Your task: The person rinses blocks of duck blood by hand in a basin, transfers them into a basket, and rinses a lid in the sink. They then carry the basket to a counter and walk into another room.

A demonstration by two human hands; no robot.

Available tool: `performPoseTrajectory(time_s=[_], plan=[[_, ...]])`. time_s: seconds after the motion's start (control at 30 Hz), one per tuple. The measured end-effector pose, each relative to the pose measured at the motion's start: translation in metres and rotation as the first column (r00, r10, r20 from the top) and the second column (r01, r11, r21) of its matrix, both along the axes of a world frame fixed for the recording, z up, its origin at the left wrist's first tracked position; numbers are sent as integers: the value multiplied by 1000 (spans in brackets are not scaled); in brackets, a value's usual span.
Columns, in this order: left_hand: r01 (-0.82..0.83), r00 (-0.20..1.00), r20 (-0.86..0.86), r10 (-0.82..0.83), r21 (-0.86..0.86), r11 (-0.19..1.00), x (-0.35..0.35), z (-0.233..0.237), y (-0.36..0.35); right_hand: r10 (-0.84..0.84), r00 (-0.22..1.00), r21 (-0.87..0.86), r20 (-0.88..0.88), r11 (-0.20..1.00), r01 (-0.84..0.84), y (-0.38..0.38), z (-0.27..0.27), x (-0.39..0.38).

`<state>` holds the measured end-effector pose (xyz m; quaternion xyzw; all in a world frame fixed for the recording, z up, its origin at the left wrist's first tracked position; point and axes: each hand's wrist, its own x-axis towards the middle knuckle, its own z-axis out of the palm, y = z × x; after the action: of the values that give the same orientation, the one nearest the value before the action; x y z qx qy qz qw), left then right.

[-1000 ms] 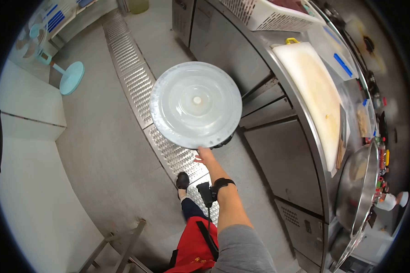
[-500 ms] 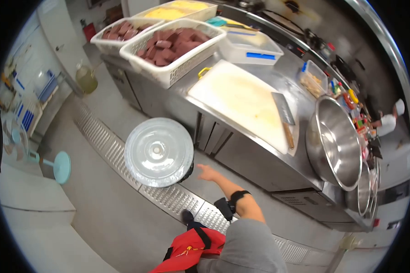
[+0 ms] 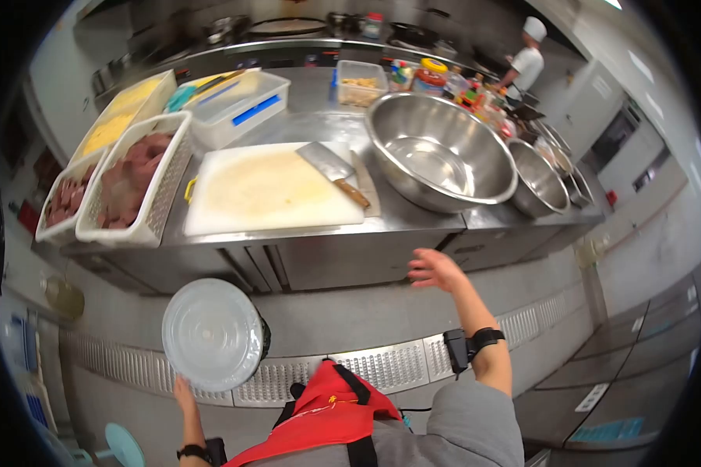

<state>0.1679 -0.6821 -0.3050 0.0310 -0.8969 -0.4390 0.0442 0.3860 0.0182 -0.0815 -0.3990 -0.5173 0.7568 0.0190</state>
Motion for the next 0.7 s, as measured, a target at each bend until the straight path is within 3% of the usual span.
performPoseTrajectory(time_s=[0.03,0.07,0.1,0.17,0.23,0.3,0.43,0.5,0.53,0.63,0.67,0.7], plan=[[98,990,92,-107,103,990,-38,36,46,-181,983,22,-34,983,182,19,1,21],[170,962,217,-165,-7,985,-86,32,77,-324,941,-1,-96,946,326,42,1,41],[91,935,316,-161,223,970,-82,110,154,-454,881,-16,-134,890,456,64,0,58],[333,871,234,-432,365,869,-103,165,247,-589,783,-43,-201,803,594,98,8,80],[422,804,198,-561,475,772,-109,214,339,-654,734,27,-180,743,669,131,21,86],[537,684,125,-719,581,611,-112,237,422,-667,726,88,-168,723,685,169,27,81],[616,537,144,-831,606,503,-90,272,580,-625,773,139,-113,760,635,263,20,69],[631,448,157,-880,642,436,-83,268,645,-563,823,226,-77,794,564,280,26,59],[622,421,208,-883,642,448,-86,261,675,-571,817,243,-83,783,572,284,28,54],[470,463,386,-798,656,590,-87,256,744,-472,872,76,-131,872,483,326,-8,61],[367,461,466,-755,675,640,-85,260,761,-478,871,86,-116,868,488,324,-2,59],[336,426,468,-774,713,616,-86,260,773,-486,868,96,-103,864,495,308,18,51]])
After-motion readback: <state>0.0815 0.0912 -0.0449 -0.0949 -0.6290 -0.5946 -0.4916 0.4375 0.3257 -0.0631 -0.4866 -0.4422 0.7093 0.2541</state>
